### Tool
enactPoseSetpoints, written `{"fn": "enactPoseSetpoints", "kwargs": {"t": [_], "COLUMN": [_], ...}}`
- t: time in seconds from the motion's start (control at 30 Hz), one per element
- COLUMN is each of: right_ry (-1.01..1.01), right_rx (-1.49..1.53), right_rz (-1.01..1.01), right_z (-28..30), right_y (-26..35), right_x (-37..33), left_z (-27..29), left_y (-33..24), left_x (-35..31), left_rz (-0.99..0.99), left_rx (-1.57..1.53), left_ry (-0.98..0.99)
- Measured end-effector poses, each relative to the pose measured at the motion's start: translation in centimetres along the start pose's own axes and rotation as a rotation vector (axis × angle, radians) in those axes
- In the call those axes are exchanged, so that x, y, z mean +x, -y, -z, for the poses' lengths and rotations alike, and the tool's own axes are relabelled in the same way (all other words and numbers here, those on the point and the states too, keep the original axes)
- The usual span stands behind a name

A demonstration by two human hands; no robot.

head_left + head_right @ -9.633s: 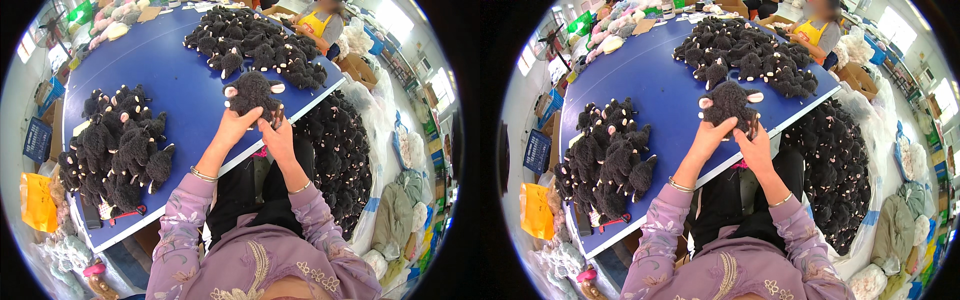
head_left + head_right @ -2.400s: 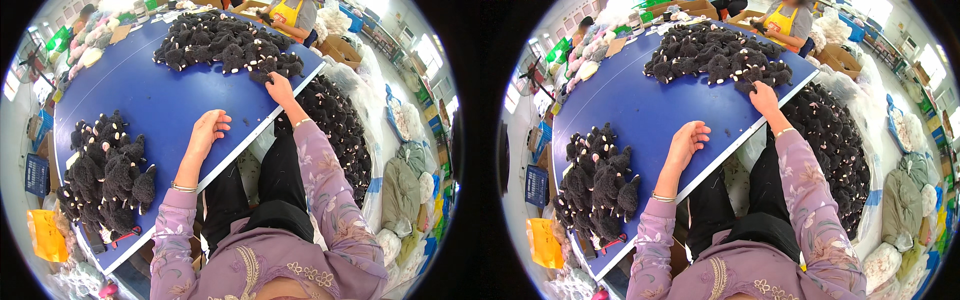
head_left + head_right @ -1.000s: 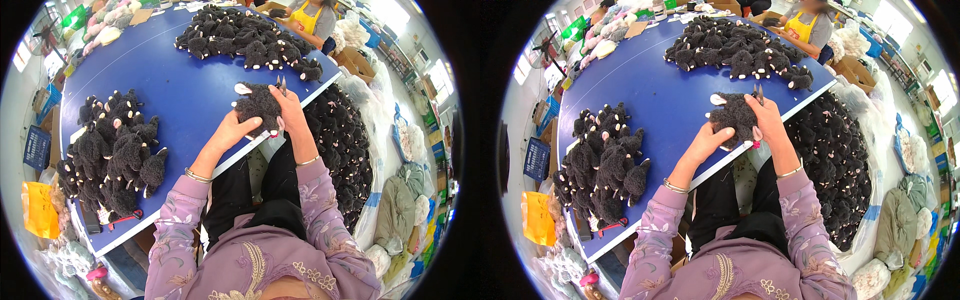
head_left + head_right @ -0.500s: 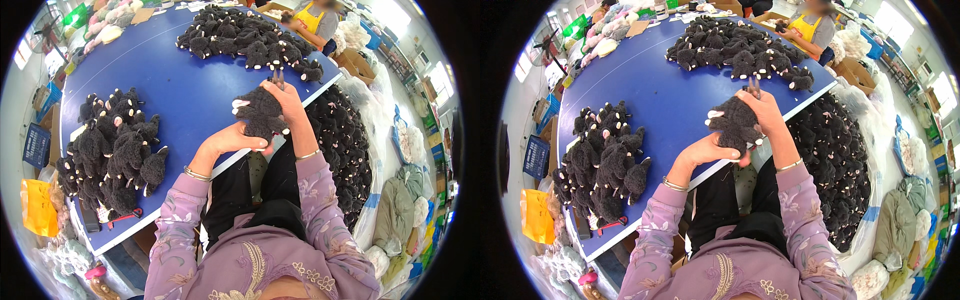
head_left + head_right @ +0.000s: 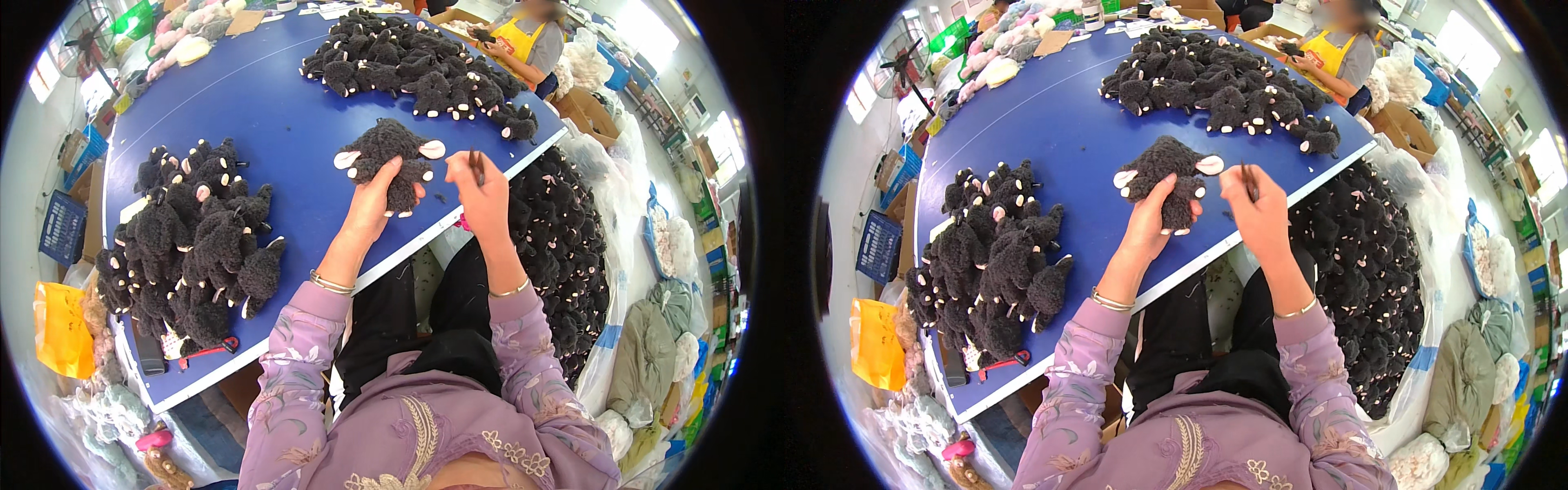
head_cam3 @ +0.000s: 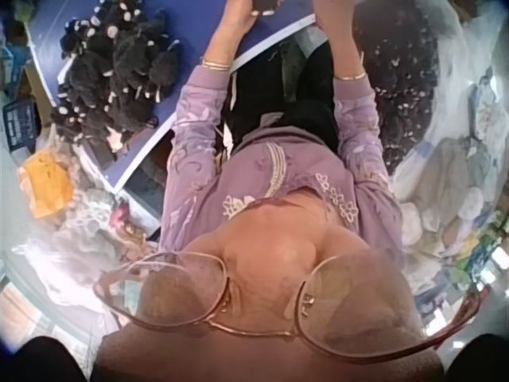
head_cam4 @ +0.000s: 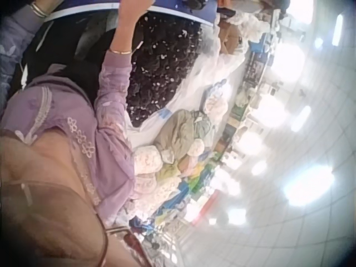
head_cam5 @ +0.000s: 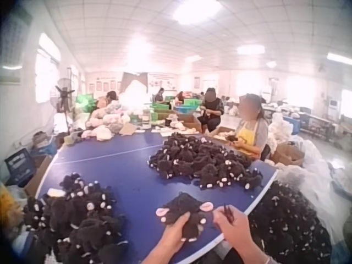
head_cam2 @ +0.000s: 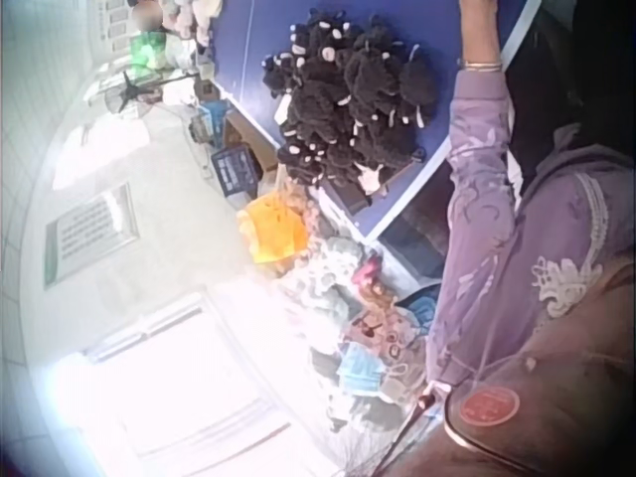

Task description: The person trims the fur on small black stuffed animals using pink-handled scissors. They pick up each toy, snip stray fibers, and place the finished items on a blue table. The work is repetitive and performed one at a time.

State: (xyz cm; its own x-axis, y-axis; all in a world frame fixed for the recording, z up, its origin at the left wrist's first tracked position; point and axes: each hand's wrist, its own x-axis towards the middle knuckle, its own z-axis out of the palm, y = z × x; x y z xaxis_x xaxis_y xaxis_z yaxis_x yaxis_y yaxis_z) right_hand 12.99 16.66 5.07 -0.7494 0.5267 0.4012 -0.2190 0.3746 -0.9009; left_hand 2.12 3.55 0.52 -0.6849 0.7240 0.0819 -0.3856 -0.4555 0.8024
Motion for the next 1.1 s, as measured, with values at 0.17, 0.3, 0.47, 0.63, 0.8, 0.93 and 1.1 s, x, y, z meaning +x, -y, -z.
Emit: {"fn": "enactPoseSetpoints", "kwargs": {"t": [0.17, 0.3, 0.47, 0.63, 0.8, 0.93, 1.1], "right_ry": [0.107, 0.106, -0.031, -0.152, 0.064, 0.050, 0.020], "right_rx": [-0.081, -0.081, 0.059, 0.066, -0.208, -0.174, 0.256], "right_rz": [0.061, 0.069, -0.156, -0.147, 0.006, -0.052, -0.429], "right_z": [-0.9, -1.2, 0.5, 0.2, -2.9, -3.2, -1.1], "right_y": [1.0, 0.6, -0.4, -1.3, -0.2, -2.6, -1.9], "right_x": [-1.4, -0.9, 0.2, -0.7, -3.1, -2.4, -1.2], "left_z": [-0.9, -0.2, -0.6, 0.2, 0.0, 0.6, -0.1], "left_y": [-0.3, -0.1, 0.1, 0.3, 0.3, 0.5, 0.6], "left_x": [-0.4, -0.3, -0.5, 0.1, 0.1, 0.2, -0.1], "left_rz": [-0.022, 0.018, 0.207, 0.191, 0.212, 0.215, 0.263], "left_rx": [-0.006, 0.038, 0.107, 0.041, 0.020, 0.091, 0.205], "left_ry": [-0.058, 0.063, 0.204, 0.013, -0.127, -0.075, 0.013]}}
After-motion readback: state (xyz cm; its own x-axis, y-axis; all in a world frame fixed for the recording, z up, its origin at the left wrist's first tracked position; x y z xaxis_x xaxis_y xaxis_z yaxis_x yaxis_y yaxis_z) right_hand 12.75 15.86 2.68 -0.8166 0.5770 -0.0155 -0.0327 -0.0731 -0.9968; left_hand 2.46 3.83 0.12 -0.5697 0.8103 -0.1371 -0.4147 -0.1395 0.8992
